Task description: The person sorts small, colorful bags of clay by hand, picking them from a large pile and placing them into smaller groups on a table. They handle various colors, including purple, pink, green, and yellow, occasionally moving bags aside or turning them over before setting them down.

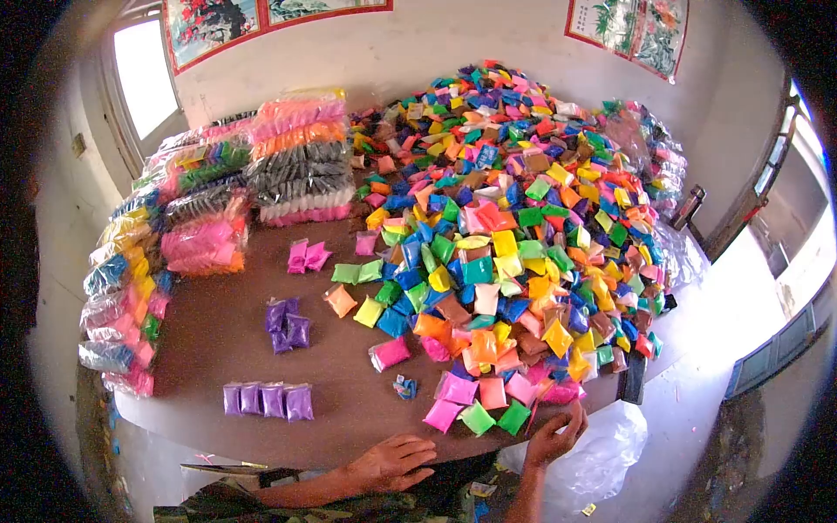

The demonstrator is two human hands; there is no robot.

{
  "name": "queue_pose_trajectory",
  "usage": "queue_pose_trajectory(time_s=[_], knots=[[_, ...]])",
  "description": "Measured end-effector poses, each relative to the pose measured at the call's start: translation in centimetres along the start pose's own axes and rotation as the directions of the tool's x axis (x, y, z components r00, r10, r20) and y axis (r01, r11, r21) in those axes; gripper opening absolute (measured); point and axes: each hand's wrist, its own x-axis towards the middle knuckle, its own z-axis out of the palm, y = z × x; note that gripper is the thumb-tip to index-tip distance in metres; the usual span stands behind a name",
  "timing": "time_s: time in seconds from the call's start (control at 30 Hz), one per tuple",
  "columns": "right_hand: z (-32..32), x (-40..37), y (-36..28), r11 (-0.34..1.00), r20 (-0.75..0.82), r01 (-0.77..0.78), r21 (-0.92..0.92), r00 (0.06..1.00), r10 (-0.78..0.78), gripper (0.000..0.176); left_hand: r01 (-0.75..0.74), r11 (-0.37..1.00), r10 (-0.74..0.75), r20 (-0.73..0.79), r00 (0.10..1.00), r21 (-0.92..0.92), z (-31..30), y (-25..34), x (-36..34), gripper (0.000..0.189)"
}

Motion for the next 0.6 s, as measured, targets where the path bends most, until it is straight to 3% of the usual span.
queue_pose_trajectory(time_s=[0.33, 0.43, 0.5, 0.57, 0.6], knots=[[0.1, -0.2, 0.1, 0.999, -0.004, -0.040, 0.006, 0.999, 0.040, 0.033, 0.150, 0.979, -0.170, -0.146, 0.975, -0.136, -5.5, 0.4, 8.7, 0.029], [0.3, -0.4, 0.3, 0.999, -0.004, -0.043, 0.022, 0.999, 0.043, 0.033, 0.118, 0.987, -0.141, -0.234, 0.962, -0.110, -6.4, -3.1, 12.9, 0.026], [0.3, -0.6, 0.5, 0.999, -0.009, -0.047, 0.027, 0.999, 0.047, 0.032, 0.240, 0.970, -0.240, -0.196, 0.951, -0.022, -8.6, -4.0, 16.5, 0.026], [0.4, -0.7, 0.7, 0.998, -0.021, -0.055, 0.022, 0.998, 0.056, 0.031, 0.204, 0.975, -0.219, -0.226, 0.949, -0.090, -10.4, -6.0, 20.7, 0.029], [0.4, -0.8, 0.7, 0.997, -0.019, -0.077, 0.019, 0.997, 0.077, 0.031, 0.163, 0.987, -0.151, -0.275, 0.950, 0.018, -11.1, -7.4, 22.6, 0.028]])
